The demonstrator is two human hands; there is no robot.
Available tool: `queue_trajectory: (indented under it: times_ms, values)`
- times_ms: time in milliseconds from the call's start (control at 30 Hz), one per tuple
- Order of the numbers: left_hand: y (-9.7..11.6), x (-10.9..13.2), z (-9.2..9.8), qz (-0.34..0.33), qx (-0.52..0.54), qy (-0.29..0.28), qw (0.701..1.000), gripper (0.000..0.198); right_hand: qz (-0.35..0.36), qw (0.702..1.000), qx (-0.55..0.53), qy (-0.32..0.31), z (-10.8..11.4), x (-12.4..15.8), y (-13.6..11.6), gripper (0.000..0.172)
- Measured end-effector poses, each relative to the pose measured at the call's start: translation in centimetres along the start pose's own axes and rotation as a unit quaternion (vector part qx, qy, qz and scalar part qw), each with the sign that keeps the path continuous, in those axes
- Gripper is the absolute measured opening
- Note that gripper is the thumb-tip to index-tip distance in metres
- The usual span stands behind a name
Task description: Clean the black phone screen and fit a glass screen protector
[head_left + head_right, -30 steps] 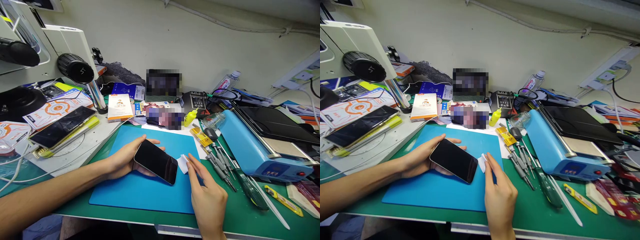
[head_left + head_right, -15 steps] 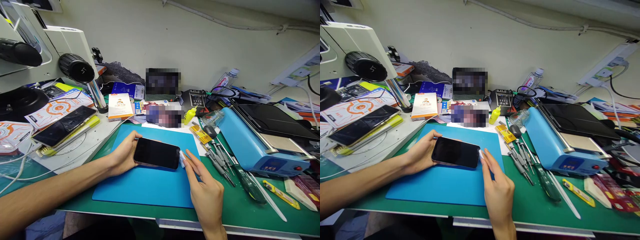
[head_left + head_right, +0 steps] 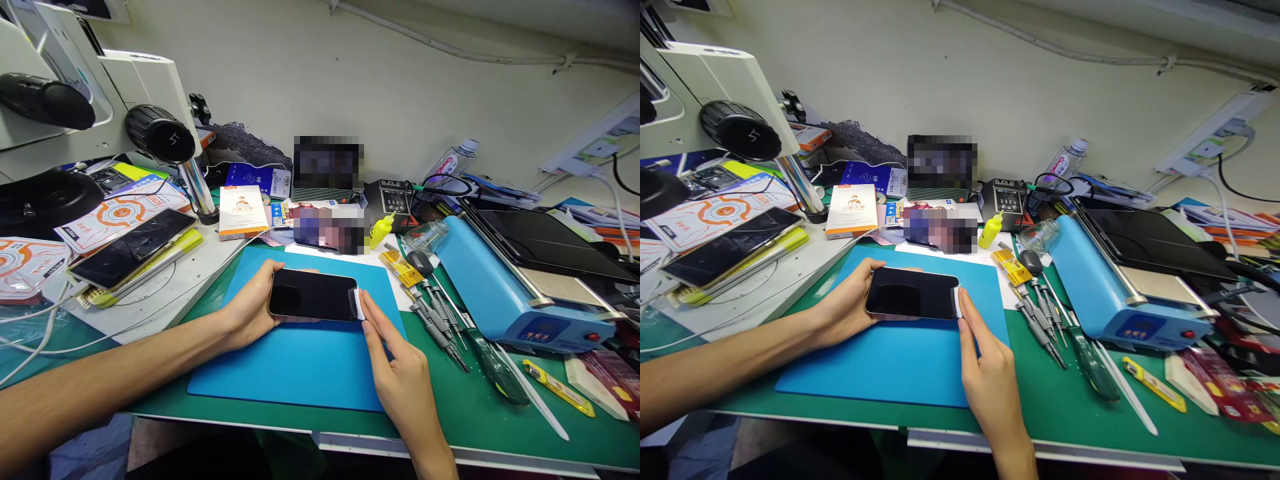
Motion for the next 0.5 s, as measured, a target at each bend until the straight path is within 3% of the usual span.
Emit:
queue_trajectory:
  times_ms: [133,500]
  values:
    - [-0.02,-0.04,-0.08,-0.016,0.009,0.005,1.0,0.051,0.032,0.999,0.033,-0.006,-0.08,0.79,-0.04,0.047]
    - [-0.43,-0.56,0.34,-0.007,0.062,0.013,0.998,0.049,0.179,0.974,0.121,0.065,-0.62,0.88,-0.9,0.07]
Point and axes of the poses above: each hand's wrist, its own x-axis away from the middle knuckle, its own z-axis out of the back of the hand, y = z × x, the point moved 3 cm from there along -x, towards the middle knuckle, and after that the axes turned 8 degrees about -z, right-handed, at the moved point
